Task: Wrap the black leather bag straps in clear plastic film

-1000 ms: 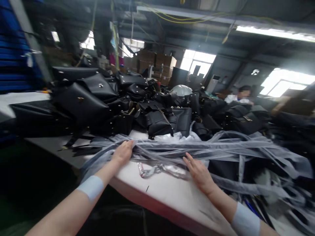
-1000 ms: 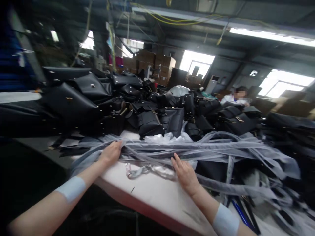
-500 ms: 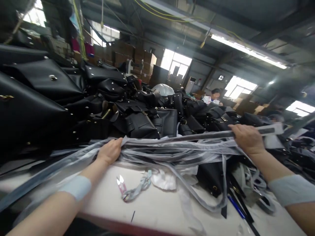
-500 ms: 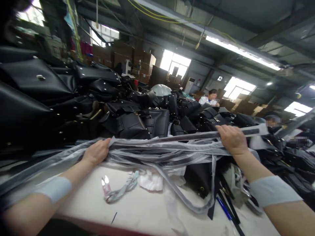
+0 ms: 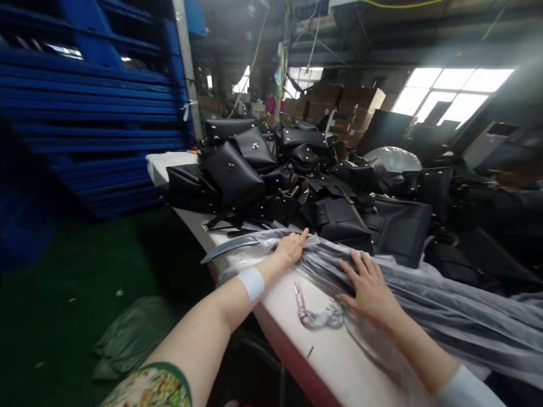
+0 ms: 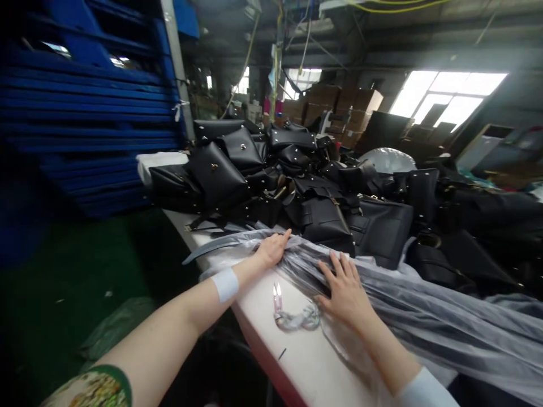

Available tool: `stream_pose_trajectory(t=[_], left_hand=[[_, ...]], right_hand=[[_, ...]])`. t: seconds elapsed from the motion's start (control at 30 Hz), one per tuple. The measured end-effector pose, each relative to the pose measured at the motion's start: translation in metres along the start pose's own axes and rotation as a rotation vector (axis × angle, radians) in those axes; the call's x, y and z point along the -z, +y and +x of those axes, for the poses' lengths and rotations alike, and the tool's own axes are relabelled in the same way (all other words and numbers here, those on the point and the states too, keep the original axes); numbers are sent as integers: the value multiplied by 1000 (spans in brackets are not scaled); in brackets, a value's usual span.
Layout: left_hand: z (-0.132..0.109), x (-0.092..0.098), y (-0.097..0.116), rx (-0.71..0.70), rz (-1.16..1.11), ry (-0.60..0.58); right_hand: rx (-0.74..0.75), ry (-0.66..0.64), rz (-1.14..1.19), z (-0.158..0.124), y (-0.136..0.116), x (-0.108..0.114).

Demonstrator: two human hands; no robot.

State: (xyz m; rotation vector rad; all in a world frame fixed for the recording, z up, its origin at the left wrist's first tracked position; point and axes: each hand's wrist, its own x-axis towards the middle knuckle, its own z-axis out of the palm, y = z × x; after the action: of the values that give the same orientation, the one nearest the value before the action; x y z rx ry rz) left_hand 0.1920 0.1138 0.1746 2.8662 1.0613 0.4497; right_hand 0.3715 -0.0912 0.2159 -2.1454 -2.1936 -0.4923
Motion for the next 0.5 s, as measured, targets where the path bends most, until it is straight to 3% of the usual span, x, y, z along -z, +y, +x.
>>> stream_pose_trajectory(t=[0.07,0.17,0.37,0.43,0.5], left_hand=[[-20,6,-1,0,10,9],[-69,15,-5,15,17,41],[-182,21,-26,74,39,60],[-202,22,-39,124,35,67],[-206,24,-54,219,-17,69]], right_hand=[[-47,-28,24,8,-1,-20],[-66,-45,57,10,11,-40],[-61,17,71,5,16,-51],[-64,41,71,5,15,-53],[-64,64,73,5,14,-56]])
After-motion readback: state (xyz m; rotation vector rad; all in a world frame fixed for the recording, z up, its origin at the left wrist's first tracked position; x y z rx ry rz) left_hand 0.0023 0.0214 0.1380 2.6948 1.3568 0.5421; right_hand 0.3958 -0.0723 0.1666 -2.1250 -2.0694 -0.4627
